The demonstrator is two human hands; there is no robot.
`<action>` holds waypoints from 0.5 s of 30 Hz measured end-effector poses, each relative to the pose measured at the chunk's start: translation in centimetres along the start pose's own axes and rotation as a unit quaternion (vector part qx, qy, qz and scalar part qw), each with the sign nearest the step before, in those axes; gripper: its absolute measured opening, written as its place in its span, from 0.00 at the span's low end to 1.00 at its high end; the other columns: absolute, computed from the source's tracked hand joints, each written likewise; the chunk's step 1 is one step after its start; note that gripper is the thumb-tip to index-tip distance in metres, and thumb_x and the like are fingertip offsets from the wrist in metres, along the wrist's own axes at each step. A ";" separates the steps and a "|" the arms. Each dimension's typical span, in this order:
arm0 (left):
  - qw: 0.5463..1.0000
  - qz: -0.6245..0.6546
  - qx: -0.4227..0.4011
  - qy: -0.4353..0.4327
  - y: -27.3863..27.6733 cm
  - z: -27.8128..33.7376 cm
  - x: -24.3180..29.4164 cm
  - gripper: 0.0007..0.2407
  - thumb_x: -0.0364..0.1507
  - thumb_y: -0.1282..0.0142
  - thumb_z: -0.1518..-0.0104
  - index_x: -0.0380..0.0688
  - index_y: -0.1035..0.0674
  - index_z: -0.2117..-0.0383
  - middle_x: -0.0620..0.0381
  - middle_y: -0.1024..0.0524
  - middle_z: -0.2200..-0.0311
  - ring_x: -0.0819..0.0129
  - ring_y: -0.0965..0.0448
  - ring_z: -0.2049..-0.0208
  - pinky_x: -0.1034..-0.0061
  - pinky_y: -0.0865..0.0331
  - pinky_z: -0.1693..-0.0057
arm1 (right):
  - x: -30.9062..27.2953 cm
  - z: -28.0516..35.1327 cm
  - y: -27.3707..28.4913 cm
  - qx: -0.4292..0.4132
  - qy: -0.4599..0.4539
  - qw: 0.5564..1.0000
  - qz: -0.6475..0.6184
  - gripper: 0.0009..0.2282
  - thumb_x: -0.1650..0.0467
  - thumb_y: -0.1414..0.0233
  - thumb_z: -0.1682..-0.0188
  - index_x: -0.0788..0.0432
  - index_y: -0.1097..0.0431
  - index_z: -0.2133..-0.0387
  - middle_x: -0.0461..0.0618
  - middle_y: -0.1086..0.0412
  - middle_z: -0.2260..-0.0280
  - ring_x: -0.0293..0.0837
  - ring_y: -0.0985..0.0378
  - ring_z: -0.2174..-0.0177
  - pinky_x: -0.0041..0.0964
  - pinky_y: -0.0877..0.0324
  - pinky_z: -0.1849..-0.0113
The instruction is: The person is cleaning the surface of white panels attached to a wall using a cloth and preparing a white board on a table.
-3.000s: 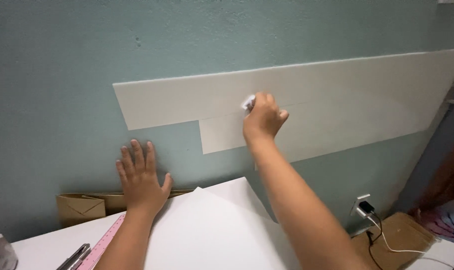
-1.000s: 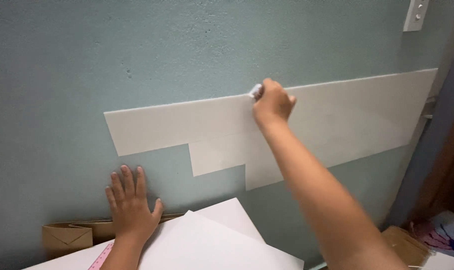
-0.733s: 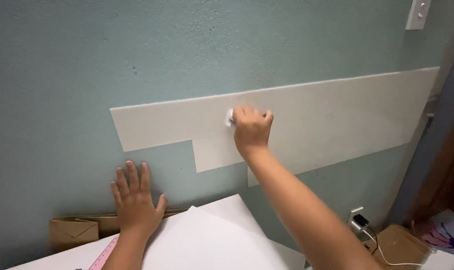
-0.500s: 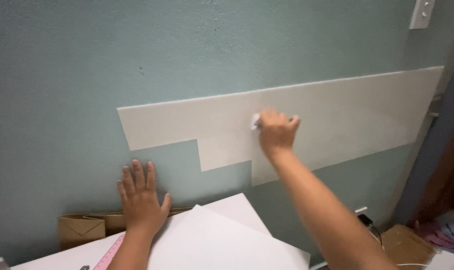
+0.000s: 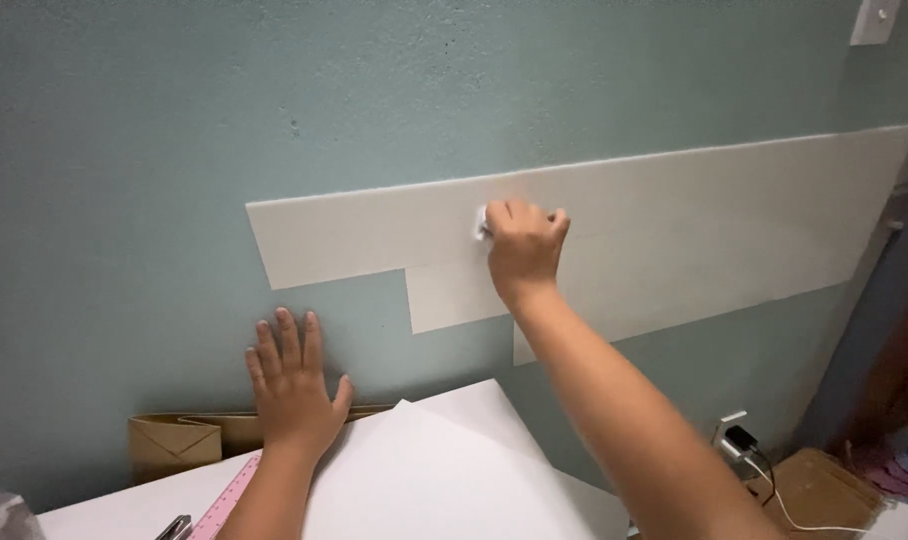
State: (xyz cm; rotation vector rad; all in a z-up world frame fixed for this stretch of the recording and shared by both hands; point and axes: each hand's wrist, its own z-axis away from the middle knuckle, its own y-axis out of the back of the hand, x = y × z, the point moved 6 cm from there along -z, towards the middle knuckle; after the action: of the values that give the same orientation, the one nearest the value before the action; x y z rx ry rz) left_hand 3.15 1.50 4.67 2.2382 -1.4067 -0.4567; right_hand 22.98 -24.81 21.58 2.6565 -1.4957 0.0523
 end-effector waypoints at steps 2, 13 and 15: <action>1.000 0.007 -0.016 0.009 -0.1 -0.1 0.0 0.50 0.47 0.41 0.52 0.52 0.55 0.21 0.47 0.71 0.19 0.40 0.70 0.20 0.42 0.65 0.23 | -0.2 1.3 1.1 0.068 0.073 0.995 0.018 0.19 0.85 0.59 0.81 0.44 0.44 0.83 0.38 0.47 0.82 0.42 0.51 0.80 0.40 0.53 0.62; 0.999 0.047 -0.026 0.000 -0.1 0.1 0.0 0.45 0.40 0.40 0.47 0.54 0.53 0.21 0.46 0.72 0.19 0.40 0.76 0.21 0.39 0.71 0.24 | 1.3 -2.8 -1.4 -0.149 -0.078 0.986 0.001 0.09 0.75 0.41 0.48 0.45 0.29 0.70 0.36 0.27 0.72 0.44 0.22 0.66 0.64 0.37 0.50; 0.999 0.046 -0.025 -0.002 -0.1 0.0 -0.1 0.45 0.40 0.40 0.47 0.54 0.53 0.21 0.46 0.72 0.19 0.40 0.77 0.21 0.40 0.72 0.24 | -0.5 -3.6 -1.5 -0.131 -0.078 0.988 -0.002 0.09 0.76 0.41 0.48 0.45 0.29 0.71 0.36 0.27 0.72 0.43 0.22 0.67 0.63 0.36 0.50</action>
State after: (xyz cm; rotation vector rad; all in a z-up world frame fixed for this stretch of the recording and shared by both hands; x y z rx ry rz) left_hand 3.20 1.64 4.63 2.1239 -1.4765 -0.4604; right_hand 24.01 -23.24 25.03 2.5002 -1.4254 -0.3375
